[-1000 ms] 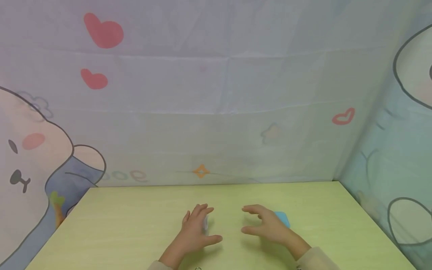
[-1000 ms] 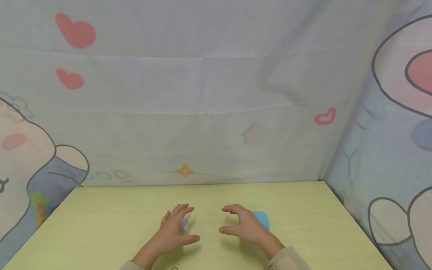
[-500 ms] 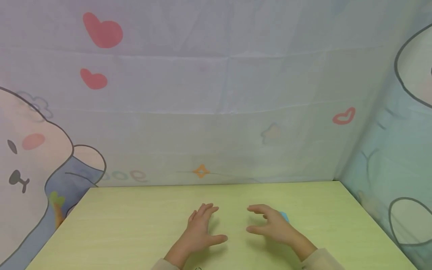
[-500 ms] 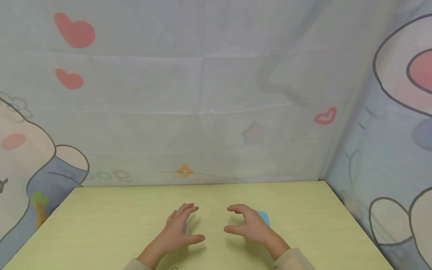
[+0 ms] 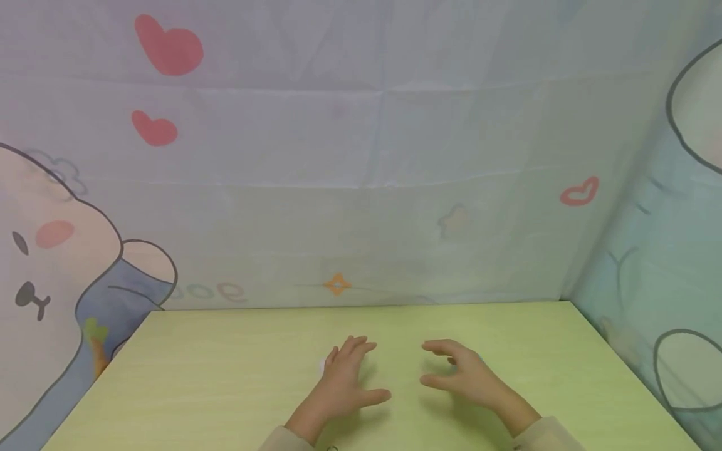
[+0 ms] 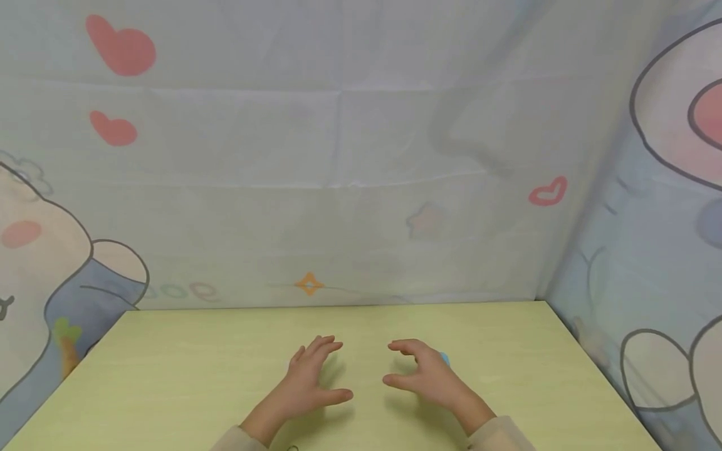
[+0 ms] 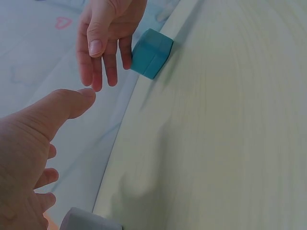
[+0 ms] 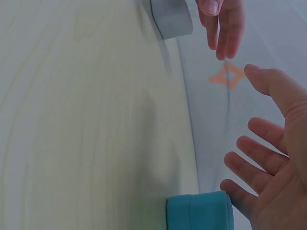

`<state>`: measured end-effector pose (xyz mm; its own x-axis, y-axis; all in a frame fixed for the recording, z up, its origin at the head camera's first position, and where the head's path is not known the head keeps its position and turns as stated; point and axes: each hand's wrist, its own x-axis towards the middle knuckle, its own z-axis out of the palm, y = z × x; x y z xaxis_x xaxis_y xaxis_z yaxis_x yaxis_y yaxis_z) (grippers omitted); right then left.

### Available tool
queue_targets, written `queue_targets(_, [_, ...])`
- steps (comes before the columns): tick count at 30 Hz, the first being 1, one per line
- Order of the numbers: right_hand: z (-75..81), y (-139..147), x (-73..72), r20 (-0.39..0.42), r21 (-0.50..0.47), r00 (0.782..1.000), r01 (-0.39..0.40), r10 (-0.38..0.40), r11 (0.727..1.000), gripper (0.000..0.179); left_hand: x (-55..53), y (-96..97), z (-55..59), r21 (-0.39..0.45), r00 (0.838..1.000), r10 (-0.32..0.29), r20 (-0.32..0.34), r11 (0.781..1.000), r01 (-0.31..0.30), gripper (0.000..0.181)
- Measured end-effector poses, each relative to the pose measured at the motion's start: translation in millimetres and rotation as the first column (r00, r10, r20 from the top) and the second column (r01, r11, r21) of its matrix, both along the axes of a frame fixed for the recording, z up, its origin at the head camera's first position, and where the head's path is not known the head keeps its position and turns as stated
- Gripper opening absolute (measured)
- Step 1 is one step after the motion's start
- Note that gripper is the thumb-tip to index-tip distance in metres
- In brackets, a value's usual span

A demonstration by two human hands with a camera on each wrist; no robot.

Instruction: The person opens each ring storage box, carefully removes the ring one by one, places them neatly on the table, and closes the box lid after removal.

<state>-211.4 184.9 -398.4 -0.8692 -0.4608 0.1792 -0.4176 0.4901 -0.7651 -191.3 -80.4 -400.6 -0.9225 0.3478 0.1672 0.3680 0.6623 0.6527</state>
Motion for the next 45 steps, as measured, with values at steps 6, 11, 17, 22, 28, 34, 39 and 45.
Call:
queue_targets(6, [1.6, 5.3, 0.7, -0.009, 0.018, 0.999, 0.045, -0.045, 0.999, 0.059, -0.4, 5.5, -0.3, 0.007, 1.000, -0.005, 0.018, 1.000, 0.005, 0.083])
queue_targets(11, [1.5, 9.2, -0.2, -0.027, 0.028, 0.997, 0.076, -0.076, 0.997, 0.061, -0.6, 8.4, -0.9, 0.003, 1.000, -0.002, 0.017, 1.000, 0.002, 0.082])
queue_targets(17, [4.3, 13.3, 0.1, -0.011, 0.035, 0.994, 0.110, -0.109, 0.993, 0.060, -0.8, 11.2, -0.3, -0.008, 1.000, -0.014, -0.001, 1.000, 0.014, 0.081])
queue_targets(22, [5.2, 17.7, 0.5, -0.002, 0.045, 0.992, 0.126, -0.126, 0.991, 0.061, -1.1, 14.7, 0.8, -0.006, 1.000, -0.019, 0.005, 1.000, 0.019, 0.082])
queue_targets(28, [5.0, 21.9, 0.7, 0.004, 0.032, 0.992, 0.125, -0.125, 0.992, 0.061, -2.1, 20.5, 0.0, -0.012, 1.000, -0.031, 0.002, 0.999, 0.031, 0.082])
queue_targets(34, [5.4, 25.2, -0.1, 0.022, 0.029, 0.990, 0.142, -0.142, 0.990, 0.059, -2.3, 26.0, -1.7, -0.001, 0.998, -0.046, 0.031, 0.999, 0.046, 0.082])
queue_targets(39, [1.6, 28.8, -1.4, 0.035, 0.021, 0.984, 0.175, -0.176, 0.984, 0.060, -2.3, 30.1, -3.7, -0.008, 0.997, -0.048, 0.057, 0.999, 0.049, 0.083])
queue_targets(45, [-0.2, 33.4, -2.6, 0.041, 0.020, 0.978, 0.204, -0.205, 0.979, 0.061, -2.4, 34.9, -6.6, -0.021, 0.997, -0.040, 0.059, 0.999, 0.041, 0.083])
